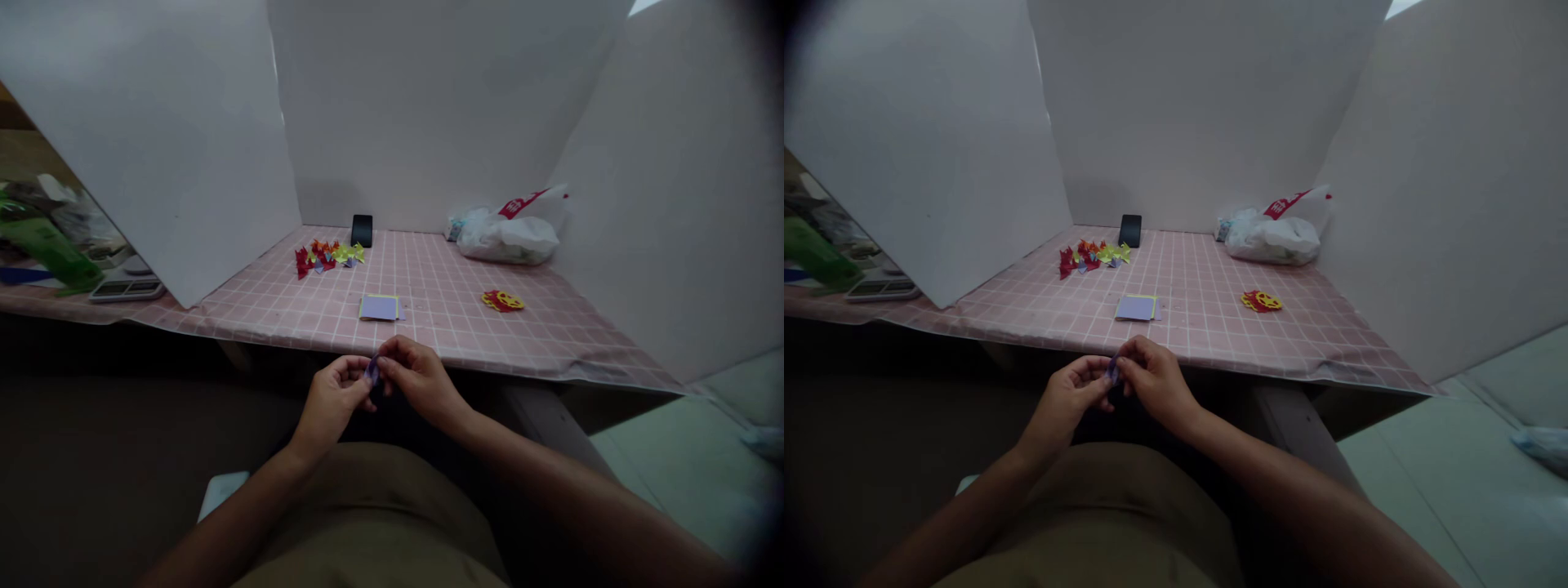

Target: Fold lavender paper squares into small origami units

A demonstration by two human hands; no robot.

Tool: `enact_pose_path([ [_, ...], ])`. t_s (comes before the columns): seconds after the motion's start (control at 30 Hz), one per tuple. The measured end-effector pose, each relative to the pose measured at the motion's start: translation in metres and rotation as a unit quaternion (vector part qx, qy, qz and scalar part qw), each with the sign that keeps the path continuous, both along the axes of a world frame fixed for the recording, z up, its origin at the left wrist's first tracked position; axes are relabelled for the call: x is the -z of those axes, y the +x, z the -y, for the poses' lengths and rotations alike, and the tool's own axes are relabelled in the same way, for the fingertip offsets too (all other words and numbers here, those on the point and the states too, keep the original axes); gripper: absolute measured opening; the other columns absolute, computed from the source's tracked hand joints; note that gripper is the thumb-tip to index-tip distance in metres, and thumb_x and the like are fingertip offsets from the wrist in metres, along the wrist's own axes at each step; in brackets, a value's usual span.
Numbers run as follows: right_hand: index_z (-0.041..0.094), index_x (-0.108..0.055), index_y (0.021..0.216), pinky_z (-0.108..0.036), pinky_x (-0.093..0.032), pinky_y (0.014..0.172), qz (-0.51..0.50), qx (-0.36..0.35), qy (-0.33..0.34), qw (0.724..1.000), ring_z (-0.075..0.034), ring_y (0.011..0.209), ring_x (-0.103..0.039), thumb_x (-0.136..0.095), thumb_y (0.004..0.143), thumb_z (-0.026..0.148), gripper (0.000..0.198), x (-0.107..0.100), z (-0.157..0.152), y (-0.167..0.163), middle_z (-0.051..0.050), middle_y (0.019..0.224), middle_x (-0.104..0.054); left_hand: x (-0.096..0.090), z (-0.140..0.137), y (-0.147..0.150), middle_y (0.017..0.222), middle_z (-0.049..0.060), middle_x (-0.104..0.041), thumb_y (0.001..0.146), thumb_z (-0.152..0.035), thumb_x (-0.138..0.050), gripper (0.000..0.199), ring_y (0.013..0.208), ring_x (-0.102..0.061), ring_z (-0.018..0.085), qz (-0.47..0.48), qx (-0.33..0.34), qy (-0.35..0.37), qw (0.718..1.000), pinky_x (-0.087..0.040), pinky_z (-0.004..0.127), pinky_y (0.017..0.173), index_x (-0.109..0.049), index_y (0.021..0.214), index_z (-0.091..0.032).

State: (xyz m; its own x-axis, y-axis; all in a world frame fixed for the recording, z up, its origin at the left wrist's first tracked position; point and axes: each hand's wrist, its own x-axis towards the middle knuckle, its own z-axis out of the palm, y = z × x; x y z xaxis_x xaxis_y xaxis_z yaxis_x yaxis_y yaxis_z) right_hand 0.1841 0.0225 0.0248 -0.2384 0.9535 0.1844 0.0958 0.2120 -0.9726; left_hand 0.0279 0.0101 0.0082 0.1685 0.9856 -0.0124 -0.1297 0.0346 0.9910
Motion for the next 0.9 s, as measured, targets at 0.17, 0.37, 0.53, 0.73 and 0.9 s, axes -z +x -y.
enact_pose_path([
  [0.17,0.017,-0.056,0.084,-0.024,-0.042,0.053,0.004,-0.010,0.008,1.000,-0.009,0.052,-0.054,-0.058,0.087,0.027,0.010,0.0003,-0.0008,0.0015,0.003,0.067,-0.057,-0.0009,-0.0014,-0.0008,0.074,0.003,-0.070,0.075,-0.029,-0.075,0.025,0.055,-0.059,0.010,0.006,0.009,-0.002,1.000,-0.052,0.022,0.054,-0.068,0.092,-0.012],
  [0.37,0.017,-0.057,0.083,-0.024,-0.041,0.053,0.005,-0.017,0.003,1.000,-0.009,0.051,-0.053,-0.058,0.086,0.025,0.009,0.0009,-0.0018,0.0017,0.003,0.065,-0.057,-0.0025,-0.0003,-0.0009,0.073,0.002,-0.069,0.073,-0.029,-0.075,0.028,0.054,-0.058,0.009,-0.007,0.008,-0.011,1.000,-0.051,0.021,0.052,-0.068,0.092,-0.011],
  [0.53,0.016,-0.057,0.082,-0.024,-0.041,0.052,0.008,-0.015,-0.004,1.000,-0.009,0.051,-0.053,-0.059,0.084,0.024,0.007,-0.0003,-0.0012,0.0015,0.003,0.064,-0.056,-0.0029,-0.0002,-0.0001,0.072,0.001,-0.067,0.071,-0.029,-0.075,0.028,0.055,-0.057,0.009,-0.012,0.009,-0.010,1.000,-0.052,0.021,0.052,-0.068,0.092,-0.011],
  [0.73,0.016,-0.057,0.083,-0.024,-0.040,0.051,0.012,-0.009,-0.008,1.000,-0.009,0.050,-0.053,-0.058,0.083,0.024,0.007,0.0006,-0.0015,0.0010,0.003,0.064,-0.056,-0.0032,-0.0002,0.0001,0.071,0.001,-0.067,0.071,-0.027,-0.074,0.026,0.054,-0.057,0.009,-0.007,0.013,-0.011,1.000,-0.052,0.022,0.051,-0.068,0.091,-0.011],
  [0.9,0.017,-0.057,0.081,-0.023,-0.040,0.050,0.023,0.002,0.003,1.000,-0.008,0.050,-0.053,-0.057,0.082,0.022,0.005,0.0014,-0.0024,0.0007,0.004,0.063,-0.056,-0.0024,-0.0009,0.0002,0.072,0.001,-0.068,0.072,-0.027,-0.073,0.026,0.053,-0.058,0.009,-0.010,0.011,-0.012,1.000,-0.052,0.022,0.051,-0.068,0.092,-0.011],
])
